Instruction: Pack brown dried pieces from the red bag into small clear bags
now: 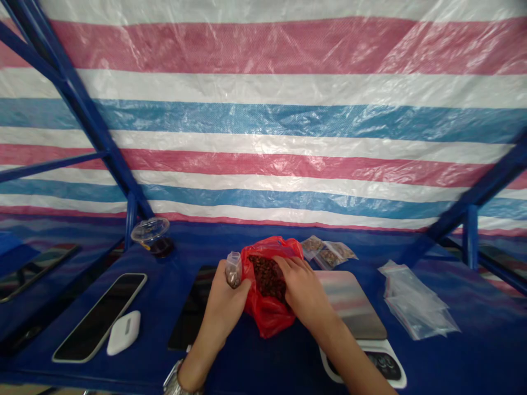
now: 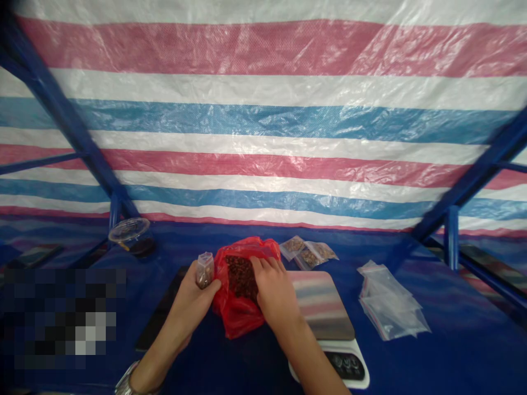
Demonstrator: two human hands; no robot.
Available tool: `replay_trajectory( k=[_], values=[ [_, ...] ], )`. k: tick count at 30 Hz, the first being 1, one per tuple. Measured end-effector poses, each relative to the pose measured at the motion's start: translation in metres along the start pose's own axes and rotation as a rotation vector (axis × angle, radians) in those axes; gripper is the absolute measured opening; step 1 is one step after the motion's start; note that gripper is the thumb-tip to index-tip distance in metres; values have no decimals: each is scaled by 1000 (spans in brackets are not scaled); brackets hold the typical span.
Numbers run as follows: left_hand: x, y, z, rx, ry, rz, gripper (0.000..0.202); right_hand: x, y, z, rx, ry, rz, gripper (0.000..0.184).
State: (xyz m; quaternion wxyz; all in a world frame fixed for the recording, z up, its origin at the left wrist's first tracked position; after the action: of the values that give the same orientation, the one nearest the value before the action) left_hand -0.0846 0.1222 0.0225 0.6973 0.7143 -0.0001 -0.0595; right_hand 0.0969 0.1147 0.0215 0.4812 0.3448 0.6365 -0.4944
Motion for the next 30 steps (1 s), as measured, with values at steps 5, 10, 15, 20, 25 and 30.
replay_trajectory(
  k=[5,10,15,20,25,30],
  values=[
    [10,-12,-8,-63,25,237,34,-5,-6,-11,-34,-16,-73,65],
    [17,-9,-8,-115,38,428,35,4,-7,-13,-17,1,-191,64],
    [17,-10,-8,-122,22,426,36,13,-5,-12,-36,58,-344,63],
    [16,-12,-8,-169,10,465,30,12,-6,-10,-54,98,-382,63],
    [17,-10,-7,-185,-68,446,34,16,-3,-10,-63,143,-491,62],
    [10,-6,-9,47,-24,68,18,13,6,-10,-83,185,-764,50]
  ],
)
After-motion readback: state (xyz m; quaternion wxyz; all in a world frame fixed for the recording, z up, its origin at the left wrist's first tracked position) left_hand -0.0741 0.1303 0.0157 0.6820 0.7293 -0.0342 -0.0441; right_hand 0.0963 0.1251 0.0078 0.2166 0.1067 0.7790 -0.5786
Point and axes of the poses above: each hand's wrist, its own z-axis away from the middle knuckle, its own x-axis out of the palm, y = z × x, the point moved 2 cm from there along -z, towards the middle knuckle, and after that the axes turned 10 degrees about -y, right-handed, at the moved point
